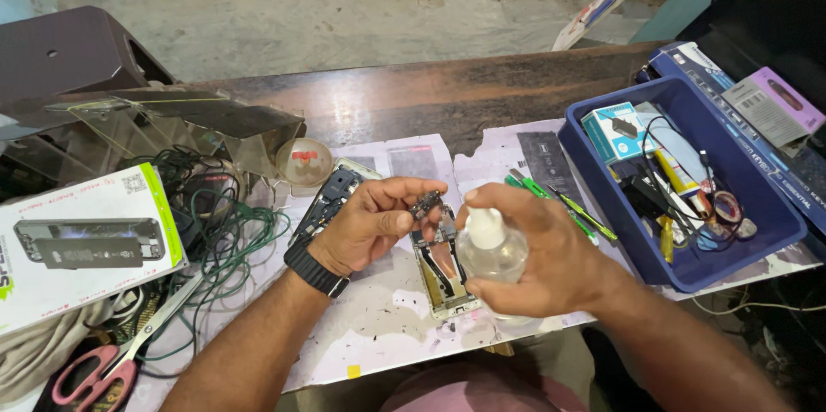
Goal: The person disassembles a mobile phone, removes a small component, and cleans it using a spray bottle and a toothbrush. The person then reinserts the cleaned component into the phone chassis.
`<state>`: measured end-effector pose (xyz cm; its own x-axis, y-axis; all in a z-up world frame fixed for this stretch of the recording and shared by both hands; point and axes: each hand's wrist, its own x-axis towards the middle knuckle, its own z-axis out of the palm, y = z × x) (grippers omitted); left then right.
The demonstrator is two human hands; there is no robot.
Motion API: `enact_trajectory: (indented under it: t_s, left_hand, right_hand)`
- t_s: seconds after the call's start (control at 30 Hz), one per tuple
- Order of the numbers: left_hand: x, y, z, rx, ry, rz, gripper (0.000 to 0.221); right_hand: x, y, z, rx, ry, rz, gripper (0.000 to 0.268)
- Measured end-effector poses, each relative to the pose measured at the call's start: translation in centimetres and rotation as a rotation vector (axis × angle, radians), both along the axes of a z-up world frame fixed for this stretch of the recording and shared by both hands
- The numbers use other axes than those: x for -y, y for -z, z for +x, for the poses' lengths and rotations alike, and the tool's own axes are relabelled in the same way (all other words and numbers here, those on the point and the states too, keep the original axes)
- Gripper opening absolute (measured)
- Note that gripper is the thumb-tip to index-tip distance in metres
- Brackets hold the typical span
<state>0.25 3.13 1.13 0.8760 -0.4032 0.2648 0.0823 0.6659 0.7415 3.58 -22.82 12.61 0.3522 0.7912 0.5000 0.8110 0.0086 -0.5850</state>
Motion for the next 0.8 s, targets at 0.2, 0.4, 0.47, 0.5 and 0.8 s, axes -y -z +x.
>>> enact_trajectory:
  t_s: [0.2,0.4,0.47,0.5,0.8]
  left_hand:
    - [-0.1,0.1,0.1,0.006,0.038,-0.031,0.061]
    - [0.0,0.1,0.2,0.018,0.039,0.009,0.059]
    - [-0.1,0.3,0.2,0.016,0.034,0.027,0.059]
    - [-0.2,0.3,0.2,0.015,0.028,0.042,0.059]
    - [-0.3,0.3,0.3,-0.020,0.020,0.071,0.060]
  right_hand:
    - [0.5,-0.1,5.4,0.137,0.291,0.137,0.089]
    - [-3.4,2.8,14.6,0.361,0.594,0.195,0.102]
    - [-4.8,4.9,15.8,0.206,0.597,0.148,0.100]
    - [-5.2,5.7,16.2,0.127,0.593,0.129,0.098]
    - [-1.2,5.7,11.2,-0.478,0.293,0.709,0.067]
